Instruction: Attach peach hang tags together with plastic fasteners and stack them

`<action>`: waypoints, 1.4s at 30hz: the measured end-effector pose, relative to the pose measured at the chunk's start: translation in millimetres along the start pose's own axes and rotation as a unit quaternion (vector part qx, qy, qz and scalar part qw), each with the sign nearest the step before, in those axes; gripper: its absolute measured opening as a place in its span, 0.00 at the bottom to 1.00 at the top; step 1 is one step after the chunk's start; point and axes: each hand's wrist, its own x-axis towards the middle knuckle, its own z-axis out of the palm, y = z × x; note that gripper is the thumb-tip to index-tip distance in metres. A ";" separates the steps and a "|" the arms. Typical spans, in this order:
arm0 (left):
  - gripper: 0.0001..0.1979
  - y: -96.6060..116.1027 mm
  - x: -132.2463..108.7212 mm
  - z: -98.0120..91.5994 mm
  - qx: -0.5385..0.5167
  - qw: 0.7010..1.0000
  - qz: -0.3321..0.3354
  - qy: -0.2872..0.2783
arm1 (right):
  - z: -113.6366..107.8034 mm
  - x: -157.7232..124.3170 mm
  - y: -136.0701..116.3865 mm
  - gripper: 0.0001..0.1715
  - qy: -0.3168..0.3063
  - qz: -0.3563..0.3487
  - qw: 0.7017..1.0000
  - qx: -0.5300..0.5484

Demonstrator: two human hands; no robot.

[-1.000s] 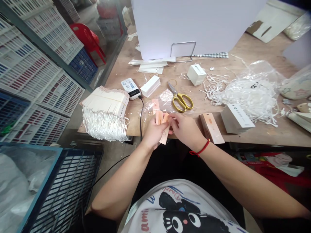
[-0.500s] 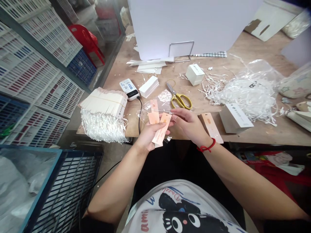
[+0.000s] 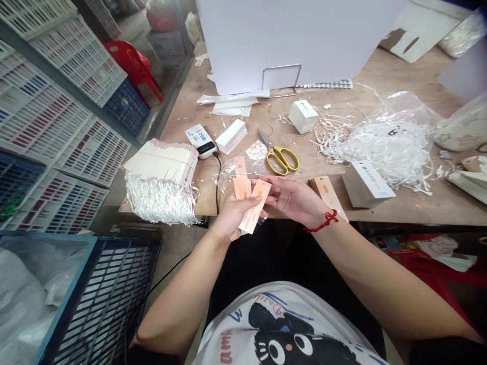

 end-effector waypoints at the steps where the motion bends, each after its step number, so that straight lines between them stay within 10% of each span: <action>1: 0.24 -0.5 0.1 -0.5 0.001 1.000 -0.001 -0.008 | -0.3 0.2 -0.7 0.07 -0.001 0.001 1.000 0.001; 14: 0.29 10.2 -4.4 -13.4 0.023 0.995 -0.061 -0.071 | -3.4 -5.8 -9.9 0.10 -0.006 0.103 0.994 0.044; 24: 0.20 12.2 4.5 -12.6 0.000 0.996 -0.054 0.075 | 7.4 18.4 -0.3 0.15 0.055 -0.044 0.986 -0.151; 30: 0.15 10.3 6.2 -14.0 -0.013 0.994 -0.050 0.100 | 7.9 17.2 -6.9 0.34 -0.077 -0.204 0.882 -0.417; 34: 0.20 -0.4 7.0 -6.9 -0.049 0.993 -0.038 0.100 | 14.3 1.9 -6.0 0.67 -0.147 -0.235 0.751 -0.599; 37: 0.22 -6.1 3.1 6.1 -0.050 0.994 -0.011 0.099 | 20.9 -12.9 -2.4 0.71 -0.127 -0.245 0.673 -0.687; 42: 0.24 -11.8 -5.9 27.7 -0.025 0.996 -0.009 0.081 | 24.1 -37.8 -4.4 0.72 -0.102 -0.235 0.676 -0.690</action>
